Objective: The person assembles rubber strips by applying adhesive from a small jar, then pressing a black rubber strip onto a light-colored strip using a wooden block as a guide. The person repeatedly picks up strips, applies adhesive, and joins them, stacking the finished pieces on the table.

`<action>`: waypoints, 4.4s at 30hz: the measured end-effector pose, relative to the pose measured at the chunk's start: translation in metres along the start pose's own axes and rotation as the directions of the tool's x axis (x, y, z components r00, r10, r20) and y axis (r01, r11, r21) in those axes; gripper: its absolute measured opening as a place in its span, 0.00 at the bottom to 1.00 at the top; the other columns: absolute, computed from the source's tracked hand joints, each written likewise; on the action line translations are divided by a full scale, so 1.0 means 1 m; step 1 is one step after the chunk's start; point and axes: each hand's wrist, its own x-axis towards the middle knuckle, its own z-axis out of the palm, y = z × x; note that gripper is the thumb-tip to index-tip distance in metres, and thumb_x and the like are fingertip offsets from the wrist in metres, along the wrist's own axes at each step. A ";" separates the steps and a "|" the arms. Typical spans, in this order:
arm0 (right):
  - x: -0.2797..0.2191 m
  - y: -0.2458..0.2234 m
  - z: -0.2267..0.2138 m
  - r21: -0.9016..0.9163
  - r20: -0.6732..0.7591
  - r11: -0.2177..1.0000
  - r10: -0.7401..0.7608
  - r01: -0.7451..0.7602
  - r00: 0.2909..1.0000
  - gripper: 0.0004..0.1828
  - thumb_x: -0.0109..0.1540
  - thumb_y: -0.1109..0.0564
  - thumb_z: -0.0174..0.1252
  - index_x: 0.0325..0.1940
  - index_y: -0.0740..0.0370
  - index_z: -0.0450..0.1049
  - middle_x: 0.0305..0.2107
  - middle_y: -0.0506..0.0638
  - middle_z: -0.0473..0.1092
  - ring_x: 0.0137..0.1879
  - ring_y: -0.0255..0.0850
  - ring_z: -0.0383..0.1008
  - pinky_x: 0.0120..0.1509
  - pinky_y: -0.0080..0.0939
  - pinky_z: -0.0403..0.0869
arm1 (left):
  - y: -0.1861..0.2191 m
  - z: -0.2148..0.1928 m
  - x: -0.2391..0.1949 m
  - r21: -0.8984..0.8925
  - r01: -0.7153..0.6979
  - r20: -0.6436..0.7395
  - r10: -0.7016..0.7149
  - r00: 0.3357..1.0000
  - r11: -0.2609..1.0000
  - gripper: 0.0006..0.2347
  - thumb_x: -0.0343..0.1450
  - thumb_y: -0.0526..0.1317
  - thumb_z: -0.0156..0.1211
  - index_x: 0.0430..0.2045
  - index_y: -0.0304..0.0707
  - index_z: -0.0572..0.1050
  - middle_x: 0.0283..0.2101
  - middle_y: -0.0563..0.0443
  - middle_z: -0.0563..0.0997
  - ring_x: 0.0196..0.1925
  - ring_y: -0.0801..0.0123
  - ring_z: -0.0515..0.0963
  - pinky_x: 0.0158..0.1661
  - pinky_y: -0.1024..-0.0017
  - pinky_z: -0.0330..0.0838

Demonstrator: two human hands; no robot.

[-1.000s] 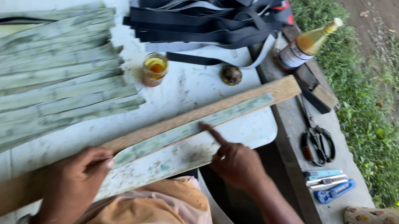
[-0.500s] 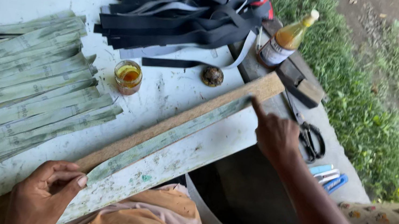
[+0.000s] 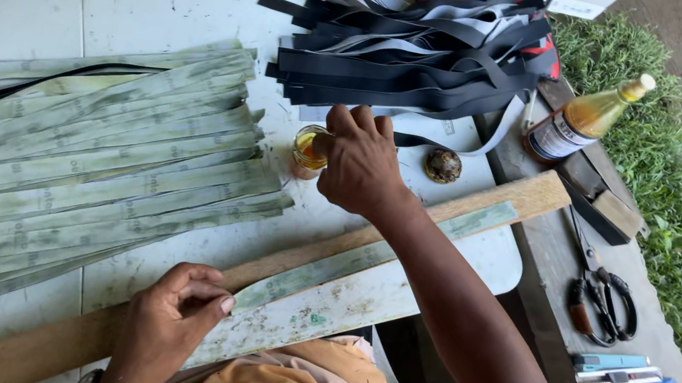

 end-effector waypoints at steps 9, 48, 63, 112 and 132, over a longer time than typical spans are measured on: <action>0.008 0.015 0.019 0.164 0.110 0.975 0.132 -0.148 0.985 0.16 0.48 0.62 0.66 0.40 0.53 0.80 0.46 0.49 0.66 0.55 0.48 0.65 0.59 0.50 0.62 | 0.005 -0.004 0.002 0.008 0.035 0.031 -0.035 0.999 0.999 0.15 0.64 0.37 0.70 0.42 0.33 0.77 0.34 0.47 0.90 0.36 0.74 0.88 0.39 0.74 0.80; -0.216 0.123 -0.046 0.416 0.531 0.448 0.587 -0.791 0.611 0.47 0.56 0.61 0.61 0.78 0.41 0.55 0.36 0.52 0.78 0.31 0.40 0.77 0.39 0.43 0.78 | -0.060 -0.003 0.012 -0.190 0.039 0.066 -0.027 0.997 0.981 0.16 0.66 0.30 0.66 0.47 0.22 0.74 0.38 0.32 0.86 0.42 0.64 0.85 0.44 0.70 0.79; -0.195 0.127 -0.048 -0.539 0.321 0.732 0.636 -0.416 0.702 0.38 0.65 0.58 0.41 0.79 0.33 0.48 0.34 0.53 0.71 0.21 0.40 0.71 0.18 0.39 0.71 | -0.072 -0.001 0.011 -0.194 0.004 0.056 0.007 0.998 0.981 0.16 0.66 0.28 0.66 0.47 0.22 0.73 0.37 0.31 0.86 0.39 0.64 0.84 0.42 0.69 0.79; 0.016 0.030 -0.138 0.146 -0.311 0.982 -0.069 0.120 0.948 0.48 0.53 0.69 0.64 0.78 0.57 0.62 0.44 0.52 0.77 0.49 0.49 0.79 0.54 0.46 0.77 | 0.131 -0.157 0.095 0.004 -0.530 -0.014 0.530 0.848 0.848 0.11 0.73 0.34 0.64 0.48 0.35 0.75 0.35 0.51 0.85 0.33 0.79 0.80 0.32 0.79 0.72; 0.027 0.102 0.003 0.322 0.086 0.886 0.325 -0.335 0.942 0.52 0.56 0.61 0.58 0.83 0.43 0.49 0.57 0.58 0.74 0.57 0.55 0.78 0.61 0.52 0.76 | -0.078 -0.257 0.116 0.642 0.054 -0.315 0.198 0.928 0.765 0.13 0.73 0.29 0.49 0.49 0.32 0.79 0.47 0.30 0.82 0.48 0.41 0.82 0.49 0.53 0.76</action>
